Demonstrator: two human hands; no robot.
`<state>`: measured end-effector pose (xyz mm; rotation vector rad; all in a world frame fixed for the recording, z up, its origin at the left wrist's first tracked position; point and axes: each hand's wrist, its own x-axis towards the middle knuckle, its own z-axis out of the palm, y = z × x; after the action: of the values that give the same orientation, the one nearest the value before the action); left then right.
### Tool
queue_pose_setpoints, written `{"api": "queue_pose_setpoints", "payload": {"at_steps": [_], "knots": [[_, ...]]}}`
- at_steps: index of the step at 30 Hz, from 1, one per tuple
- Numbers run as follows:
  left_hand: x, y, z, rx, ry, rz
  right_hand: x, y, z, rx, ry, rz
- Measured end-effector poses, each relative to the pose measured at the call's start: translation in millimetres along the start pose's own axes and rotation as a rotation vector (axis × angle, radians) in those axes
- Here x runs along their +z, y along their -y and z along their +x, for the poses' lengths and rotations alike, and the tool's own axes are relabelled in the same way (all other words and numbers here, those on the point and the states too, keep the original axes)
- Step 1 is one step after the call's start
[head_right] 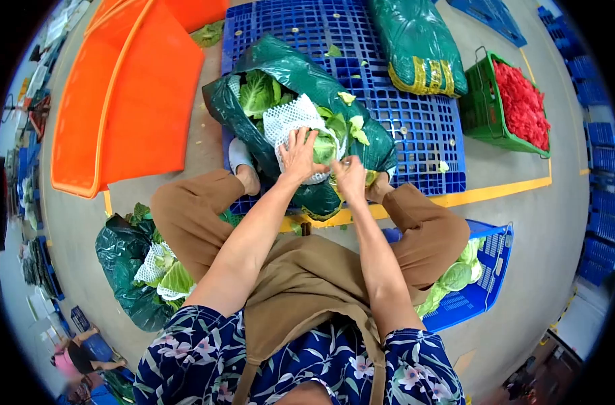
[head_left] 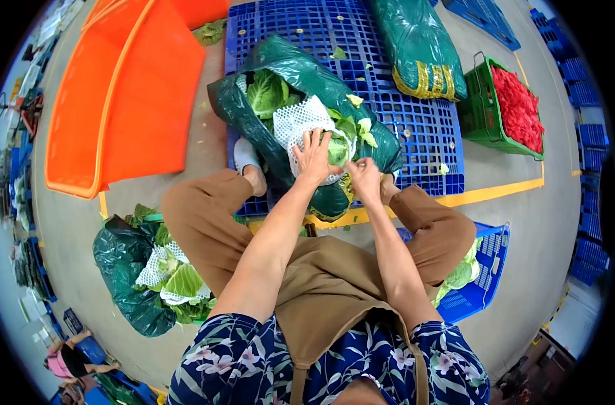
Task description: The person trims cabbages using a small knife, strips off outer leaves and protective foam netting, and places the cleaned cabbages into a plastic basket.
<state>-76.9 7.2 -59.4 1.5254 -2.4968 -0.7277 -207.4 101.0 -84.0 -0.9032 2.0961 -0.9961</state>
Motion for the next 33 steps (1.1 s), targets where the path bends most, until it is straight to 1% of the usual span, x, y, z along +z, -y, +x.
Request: {"api": "queue_pose_setpoints", "payload": {"at_steps": [2, 3, 5, 6, 7, 10, 11, 14, 17, 20, 21, 22, 24, 27, 28, 30, 31, 32, 33], "knots": [[3.3, 2.6, 3.8, 0.009, 0.012, 0.011, 4.9, -14.0, -9.4, -0.170, 0.011, -0.195], [2.7, 4.0, 4.6, 0.011, 0.018, 0.014, -13.3, 34.9, -22.1, 0.141, 0.245, -0.029], [-0.9, 6.5, 5.3, 0.019, 0.038, 0.034, -3.9, 9.1, -13.7, 0.185, 0.385, 0.168], [-2.7, 7.1, 4.3, 0.024, 0.052, 0.047, -2.6, 10.9, -12.1, 0.205, 0.455, 0.267], [-4.5, 7.6, 3.8, 0.028, 0.065, 0.060, -2.4, 12.4, -11.1, 0.210, 0.473, 0.148], [-6.3, 9.4, 8.3, 0.019, 0.130, 0.068, 1.6, 15.5, -16.5, 0.219, 0.403, 0.009], [-5.7, 8.8, 8.9, 0.006, 0.148, 0.077, 5.2, 11.7, -12.7, 0.181, 0.375, -0.105], [-4.7, 6.2, 11.3, -0.013, 0.204, 0.081, 33.1, -40.1, -3.6, -0.209, 0.094, -0.475], [1.0, 2.6, 16.3, -0.020, 0.210, 0.080, 25.2, -11.6, 1.3, -0.084, 0.128, -0.414], [6.2, 3.3, 24.3, -0.017, 0.165, 0.076, 12.7, 33.1, 10.9, 0.303, 0.254, -0.233], [6.4, 5.6, 27.2, -0.018, 0.154, 0.075, 13.3, 33.4, 10.8, 0.306, 0.317, -0.189], [5.7, 8.6, 31.9, -0.018, 0.142, 0.075, 8.0, 35.3, 2.8, 0.271, 0.305, -0.249], [6.3, 13.5, 36.2, 0.028, 0.154, 0.069, 13.4, 32.5, -2.4, 0.233, 0.151, -0.328], [13.6, 13.5, 38.1, 0.080, 0.118, 0.120, 17.6, 40.9, 33.4, 0.390, 0.276, -0.164], [15.9, 15.4, 41.7, 0.075, 0.090, 0.127, 19.9, 34.5, 44.8, 0.351, 0.273, -0.207], [19.8, 17.0, 53.0, 0.084, 0.036, 0.135, 26.9, 17.5, 65.5, 0.454, 0.430, -0.163], [10.8, 18.9, 60.0, 0.070, 0.133, 0.048, 19.2, 35.8, 57.3, 0.439, 0.371, -0.158], [8.8, 23.7, 66.3, 0.073, 0.139, 0.017, 12.8, 54.3, 42.7, 0.423, 0.318, -0.153], [7.3, 30.1, 74.1, 0.080, 0.149, -0.007, 15.1, 45.2, 39.7, 0.403, 0.331, -0.176]]}}
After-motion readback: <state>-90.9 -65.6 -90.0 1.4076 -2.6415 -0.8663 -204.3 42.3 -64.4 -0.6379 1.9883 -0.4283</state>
